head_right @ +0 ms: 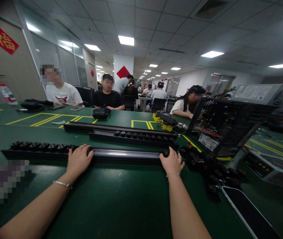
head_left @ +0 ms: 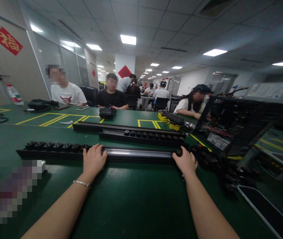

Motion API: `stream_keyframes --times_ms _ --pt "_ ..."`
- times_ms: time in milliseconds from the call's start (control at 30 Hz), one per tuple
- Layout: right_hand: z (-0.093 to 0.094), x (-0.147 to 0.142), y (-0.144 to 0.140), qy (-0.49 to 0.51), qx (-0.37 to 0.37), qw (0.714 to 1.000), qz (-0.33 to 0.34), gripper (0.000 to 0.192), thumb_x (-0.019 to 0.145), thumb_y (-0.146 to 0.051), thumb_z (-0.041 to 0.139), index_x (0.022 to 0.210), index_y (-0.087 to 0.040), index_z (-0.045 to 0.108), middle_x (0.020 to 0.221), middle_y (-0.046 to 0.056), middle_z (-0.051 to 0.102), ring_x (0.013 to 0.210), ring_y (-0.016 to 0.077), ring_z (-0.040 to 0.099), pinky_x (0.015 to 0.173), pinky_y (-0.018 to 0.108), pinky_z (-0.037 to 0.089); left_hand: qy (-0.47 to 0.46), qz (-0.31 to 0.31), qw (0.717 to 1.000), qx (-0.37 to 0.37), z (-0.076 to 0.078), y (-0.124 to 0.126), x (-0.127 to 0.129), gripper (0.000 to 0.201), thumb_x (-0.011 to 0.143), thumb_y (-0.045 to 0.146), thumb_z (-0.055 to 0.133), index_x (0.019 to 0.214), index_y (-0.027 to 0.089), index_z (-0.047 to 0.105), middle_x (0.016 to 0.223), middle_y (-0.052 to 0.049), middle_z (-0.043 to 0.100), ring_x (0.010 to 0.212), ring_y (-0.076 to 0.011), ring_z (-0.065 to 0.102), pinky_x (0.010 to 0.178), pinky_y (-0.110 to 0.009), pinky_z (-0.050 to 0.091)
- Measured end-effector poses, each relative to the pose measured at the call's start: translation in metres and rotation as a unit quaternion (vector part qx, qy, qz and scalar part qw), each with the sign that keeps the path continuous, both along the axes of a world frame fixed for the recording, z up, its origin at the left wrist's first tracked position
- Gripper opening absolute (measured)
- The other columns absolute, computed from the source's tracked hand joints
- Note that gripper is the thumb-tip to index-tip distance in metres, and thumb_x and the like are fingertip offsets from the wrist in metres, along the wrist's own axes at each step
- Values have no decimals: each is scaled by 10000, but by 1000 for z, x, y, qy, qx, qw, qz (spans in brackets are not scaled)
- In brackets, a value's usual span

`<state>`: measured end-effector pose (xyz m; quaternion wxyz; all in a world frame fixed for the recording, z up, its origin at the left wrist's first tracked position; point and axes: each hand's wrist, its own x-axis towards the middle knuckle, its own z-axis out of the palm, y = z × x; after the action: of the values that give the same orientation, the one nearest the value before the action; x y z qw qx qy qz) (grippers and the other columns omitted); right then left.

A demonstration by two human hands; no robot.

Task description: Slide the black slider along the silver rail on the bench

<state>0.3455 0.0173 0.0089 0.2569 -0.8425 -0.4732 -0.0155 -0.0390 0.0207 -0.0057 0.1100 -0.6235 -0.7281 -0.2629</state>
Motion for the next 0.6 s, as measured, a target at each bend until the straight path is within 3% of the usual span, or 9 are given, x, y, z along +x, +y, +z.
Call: stream_keyframes --times_ms 600 --pt "7 6 -3 24 20 999 -7 556 783 -375 432 1325 -249 428 1314 62 494 1221 266 396 982 434 335 6 2 1000 -3 -1 1 -1 463 841 379 338 1172 150 568 1291 -124 536 1206 -268 454 1084 -548 174"
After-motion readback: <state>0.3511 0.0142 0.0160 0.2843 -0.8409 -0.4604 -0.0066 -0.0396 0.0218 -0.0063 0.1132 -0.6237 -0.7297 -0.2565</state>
